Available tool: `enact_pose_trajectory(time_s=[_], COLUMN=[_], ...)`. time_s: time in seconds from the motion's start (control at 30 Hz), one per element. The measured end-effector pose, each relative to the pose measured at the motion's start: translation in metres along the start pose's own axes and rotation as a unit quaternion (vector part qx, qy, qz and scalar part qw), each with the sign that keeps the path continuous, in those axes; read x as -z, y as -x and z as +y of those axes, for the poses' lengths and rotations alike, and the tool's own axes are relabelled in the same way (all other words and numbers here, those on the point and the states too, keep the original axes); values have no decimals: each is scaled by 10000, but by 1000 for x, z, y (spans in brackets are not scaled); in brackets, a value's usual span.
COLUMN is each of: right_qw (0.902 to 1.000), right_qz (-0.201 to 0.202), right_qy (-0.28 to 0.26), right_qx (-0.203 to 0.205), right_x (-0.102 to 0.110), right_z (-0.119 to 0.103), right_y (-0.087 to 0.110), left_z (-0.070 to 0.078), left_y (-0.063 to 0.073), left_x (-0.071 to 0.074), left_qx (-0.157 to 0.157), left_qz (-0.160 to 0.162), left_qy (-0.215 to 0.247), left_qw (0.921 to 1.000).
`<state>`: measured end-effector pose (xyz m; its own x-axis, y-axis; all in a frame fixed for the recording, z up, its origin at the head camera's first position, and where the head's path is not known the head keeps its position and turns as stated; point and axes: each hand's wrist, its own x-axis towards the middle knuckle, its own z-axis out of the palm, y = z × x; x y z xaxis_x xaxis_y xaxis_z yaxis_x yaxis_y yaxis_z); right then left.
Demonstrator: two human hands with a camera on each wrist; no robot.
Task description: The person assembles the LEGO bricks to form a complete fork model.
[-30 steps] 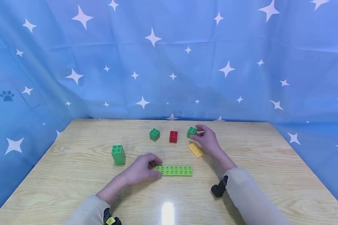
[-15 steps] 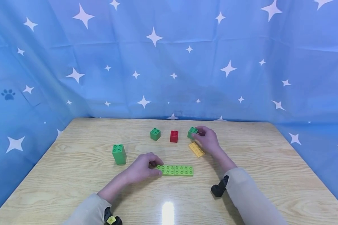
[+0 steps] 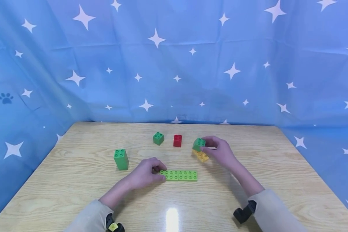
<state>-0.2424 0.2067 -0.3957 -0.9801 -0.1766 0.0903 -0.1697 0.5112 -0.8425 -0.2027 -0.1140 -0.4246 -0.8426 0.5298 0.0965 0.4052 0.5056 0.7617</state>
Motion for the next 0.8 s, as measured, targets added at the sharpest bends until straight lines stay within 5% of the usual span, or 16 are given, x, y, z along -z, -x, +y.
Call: enact_pose_trajectory(time_s=[0.37, 0.8], right_qw=[9965, 9876], right_qz=[-801, -1422], right_qy=[-140, -470], right_qx=[195, 473], right_x=[-6, -7], right_z=[-3, -1], right_y=[44, 57], left_z=[-1, 1], left_y=[0, 0], left_x=[-1, 1], left_qx=[28, 53], left_qz=[-23, -47], left_qy=[38, 39], left_qw=[10000, 10000])
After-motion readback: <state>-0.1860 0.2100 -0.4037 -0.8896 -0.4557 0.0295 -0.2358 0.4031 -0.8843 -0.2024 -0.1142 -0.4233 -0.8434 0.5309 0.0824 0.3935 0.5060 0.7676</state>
